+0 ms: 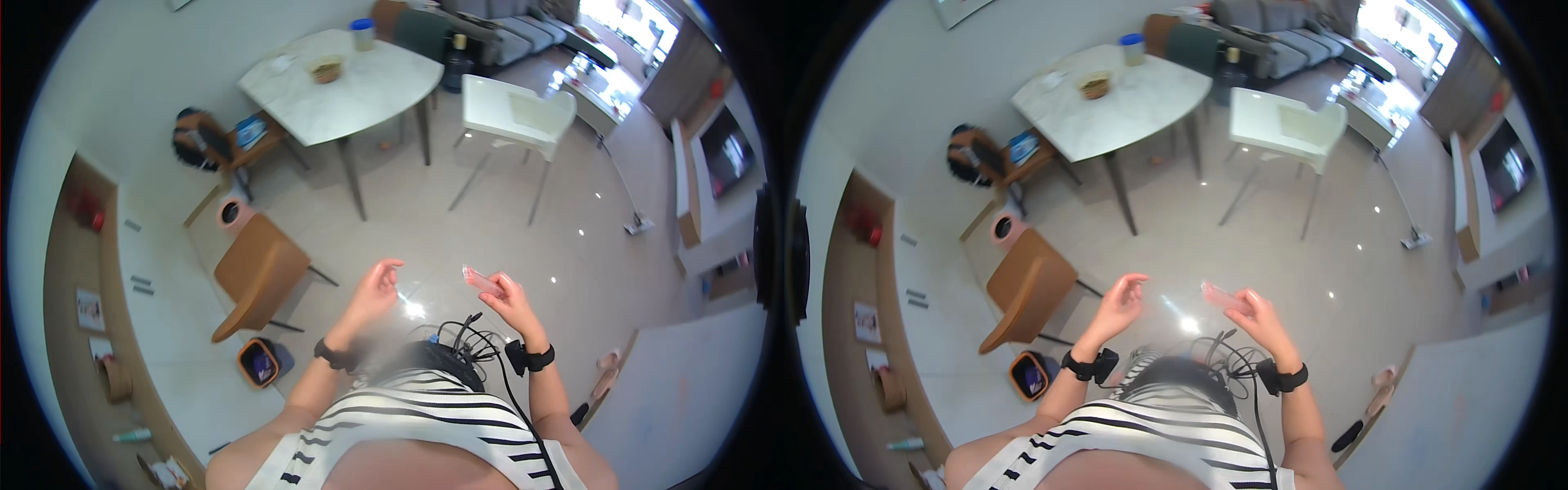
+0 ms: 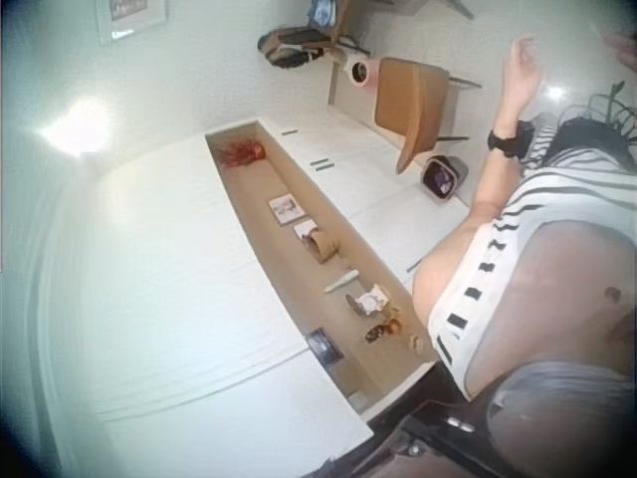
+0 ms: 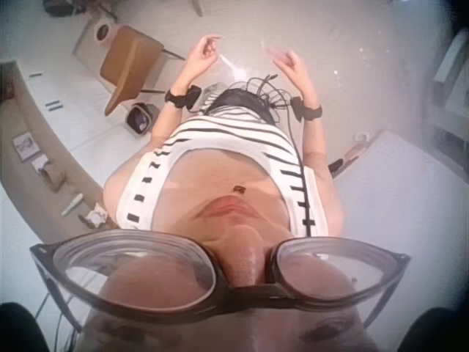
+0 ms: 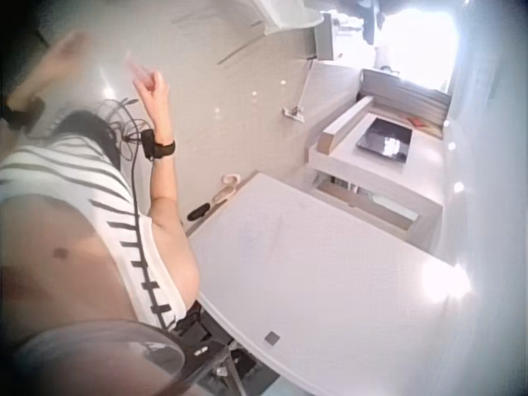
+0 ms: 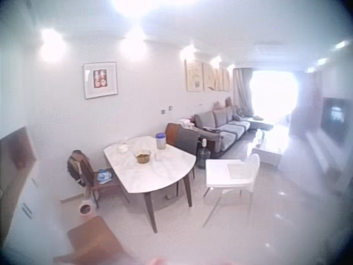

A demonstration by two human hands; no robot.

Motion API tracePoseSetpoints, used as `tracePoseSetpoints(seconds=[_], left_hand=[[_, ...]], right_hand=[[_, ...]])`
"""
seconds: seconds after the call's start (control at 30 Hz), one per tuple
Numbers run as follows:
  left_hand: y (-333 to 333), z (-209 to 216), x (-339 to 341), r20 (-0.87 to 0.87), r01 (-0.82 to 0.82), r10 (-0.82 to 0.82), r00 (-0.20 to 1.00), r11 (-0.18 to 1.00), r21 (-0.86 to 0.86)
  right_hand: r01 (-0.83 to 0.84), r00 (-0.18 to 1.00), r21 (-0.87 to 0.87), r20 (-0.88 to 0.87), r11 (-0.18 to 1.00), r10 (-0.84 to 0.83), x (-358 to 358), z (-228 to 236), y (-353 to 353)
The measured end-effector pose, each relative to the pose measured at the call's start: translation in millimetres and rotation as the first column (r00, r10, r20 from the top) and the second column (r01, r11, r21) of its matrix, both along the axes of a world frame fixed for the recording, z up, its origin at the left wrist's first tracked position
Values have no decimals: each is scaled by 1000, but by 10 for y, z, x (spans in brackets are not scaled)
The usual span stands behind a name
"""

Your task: Picking up various small items from a couch, table, and floor and placing them into a cabinet.

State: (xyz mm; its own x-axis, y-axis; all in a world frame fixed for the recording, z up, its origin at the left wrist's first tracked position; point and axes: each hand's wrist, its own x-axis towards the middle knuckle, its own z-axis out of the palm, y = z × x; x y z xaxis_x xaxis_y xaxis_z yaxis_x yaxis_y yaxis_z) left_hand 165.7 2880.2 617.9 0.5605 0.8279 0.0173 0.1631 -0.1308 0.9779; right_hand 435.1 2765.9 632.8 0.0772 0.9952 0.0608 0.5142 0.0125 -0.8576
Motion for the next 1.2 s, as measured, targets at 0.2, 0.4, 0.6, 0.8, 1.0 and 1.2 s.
tracePoseSetpoints(seconds=[0.2, 0.4, 0.6, 0.8, 1.0, 1.2], left_hand=[[696, -104, 1511, 6, 201, -203, 979, 972, 122], [1654, 114, 3129, 52, 317, -314, 948, 945, -80], [2494, 2, 5319, -81, 602, -608, 790, 794, -85], [2612, -233, 7347, -17, 837, -837, 546, 545, 52], [2435, -484, 9068, -215, 851, -835, 506, 443, 281], [2743, -331, 10661, -222, 848, -820, 528, 494, 192]], right_hand=[[334, 921, 43, -229, 942, -316, 1375, -268, 60], [671, 741, 167, -116, 723, -661, 2698, 151, 248], [915, 285, 287, 40, 284, -958, 4103, -290, -270], [952, -188, 176, -303, -249, -934, 4867, -734, -1285], [828, -502, 28, -410, -560, -762, 6541, -968, -1455], [979, -179, 82, -108, -188, -978, 9044, -849, -572]])
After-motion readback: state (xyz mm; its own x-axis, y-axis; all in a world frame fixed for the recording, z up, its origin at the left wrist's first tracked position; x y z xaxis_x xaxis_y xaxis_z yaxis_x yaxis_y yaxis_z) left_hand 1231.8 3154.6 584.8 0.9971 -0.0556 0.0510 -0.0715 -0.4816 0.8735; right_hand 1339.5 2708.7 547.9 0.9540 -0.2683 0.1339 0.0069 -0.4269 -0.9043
